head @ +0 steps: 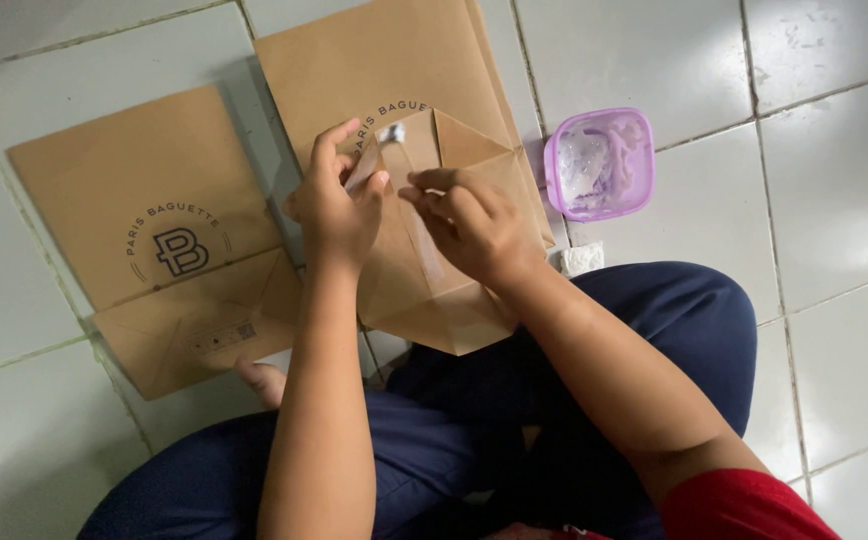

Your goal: The person folds the bottom sections of a brown paper bag and applies glue with a stick to create a flat base, then presses down on the glued areas to ensure they adhere.

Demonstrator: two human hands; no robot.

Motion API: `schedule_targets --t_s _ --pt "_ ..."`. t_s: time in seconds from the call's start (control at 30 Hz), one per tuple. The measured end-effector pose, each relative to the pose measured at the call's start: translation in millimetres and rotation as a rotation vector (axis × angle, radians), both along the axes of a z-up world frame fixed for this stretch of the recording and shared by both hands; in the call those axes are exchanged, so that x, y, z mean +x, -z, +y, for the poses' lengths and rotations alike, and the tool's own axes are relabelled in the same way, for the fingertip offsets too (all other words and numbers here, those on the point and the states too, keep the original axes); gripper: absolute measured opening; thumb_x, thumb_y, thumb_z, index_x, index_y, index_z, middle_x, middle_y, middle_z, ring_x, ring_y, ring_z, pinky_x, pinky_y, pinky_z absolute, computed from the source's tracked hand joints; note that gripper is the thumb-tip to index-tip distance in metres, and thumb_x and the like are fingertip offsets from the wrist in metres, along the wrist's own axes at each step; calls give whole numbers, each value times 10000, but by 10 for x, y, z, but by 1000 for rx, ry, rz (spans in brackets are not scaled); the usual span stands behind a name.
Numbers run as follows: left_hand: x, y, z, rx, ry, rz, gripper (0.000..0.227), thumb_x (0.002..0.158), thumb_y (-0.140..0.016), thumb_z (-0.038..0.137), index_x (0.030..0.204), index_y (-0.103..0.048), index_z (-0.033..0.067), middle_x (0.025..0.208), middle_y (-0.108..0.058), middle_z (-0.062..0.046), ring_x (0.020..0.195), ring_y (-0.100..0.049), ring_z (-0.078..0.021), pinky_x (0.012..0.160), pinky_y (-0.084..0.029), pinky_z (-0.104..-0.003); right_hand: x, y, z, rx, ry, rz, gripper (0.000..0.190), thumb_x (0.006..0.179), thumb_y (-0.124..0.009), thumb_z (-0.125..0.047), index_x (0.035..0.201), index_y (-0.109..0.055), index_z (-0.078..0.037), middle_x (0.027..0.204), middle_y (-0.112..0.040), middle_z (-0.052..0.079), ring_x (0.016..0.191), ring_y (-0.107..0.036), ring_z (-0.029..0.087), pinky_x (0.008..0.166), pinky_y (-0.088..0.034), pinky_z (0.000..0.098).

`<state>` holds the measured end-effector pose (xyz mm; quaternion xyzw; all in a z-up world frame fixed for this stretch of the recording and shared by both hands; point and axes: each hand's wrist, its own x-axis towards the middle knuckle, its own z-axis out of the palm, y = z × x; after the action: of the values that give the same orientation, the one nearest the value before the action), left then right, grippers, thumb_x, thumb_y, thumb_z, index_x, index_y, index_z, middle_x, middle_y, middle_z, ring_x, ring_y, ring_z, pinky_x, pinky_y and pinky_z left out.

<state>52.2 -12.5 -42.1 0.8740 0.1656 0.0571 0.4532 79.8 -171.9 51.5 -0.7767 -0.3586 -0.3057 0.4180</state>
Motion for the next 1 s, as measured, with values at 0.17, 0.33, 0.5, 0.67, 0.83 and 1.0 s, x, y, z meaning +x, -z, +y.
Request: schedule_targets --t_s 0.17,0.33,0.5,0.67,0.83,1.0 --pt "-8 -319 -45 -15 -11 -39 488 870 -715 171 1328 -578 265 918 -762 13 895 -756 -228 924 -421 -388 -31 62 18 19 -25 43 269 914 -764 -6 756 -551 -49 864 -753 103 588 -685 291 553 -560 319" --pt "-14 -274 -11 -8 0 -1 517 868 -702 264 1358 -544 312 923 -750 61 911 -744 -196 958 -339 -377 56 78 -61 42 34 64 285 913 -767 15 753 -536 -32 817 -727 120 598 -683 322 551 -556 323" --pt "9 -571 -48 -39 -35 100 543 841 -758 177 1327 -562 319 926 -765 63 907 -762 -192 937 -471 -335 178 107 -178 37 114 48 321 901 -794 3 722 -535 -62 788 -731 63 563 -676 237 538 -550 251" --pt "11 -605 -36 -93 -31 97 517 861 -740 158 1331 -569 289 923 -766 45 886 -764 -185 876 -543 -312 141 151 -137 50 93 42 300 905 -774 17 729 -541 -53 799 -726 91 595 -688 276 555 -560 283" --pt "-24 -541 -29 -70 -2 -41 478 859 -735 175 1308 -595 255 890 -760 11 834 -763 -204 812 -573 -296 -45 33 42 68 37 113 300 887 -773 32 734 -526 -44 814 -727 115 593 -681 310 567 -566 299" --pt "-27 -617 -56 -99 -19 -36 475 858 -733 172 1311 -604 229 897 -763 -15 823 -767 -209 762 -610 -311 -48 -10 32 107 37 183 315 869 -814 -9 724 -538 -52 810 -746 77 579 -698 254 554 -559 257"
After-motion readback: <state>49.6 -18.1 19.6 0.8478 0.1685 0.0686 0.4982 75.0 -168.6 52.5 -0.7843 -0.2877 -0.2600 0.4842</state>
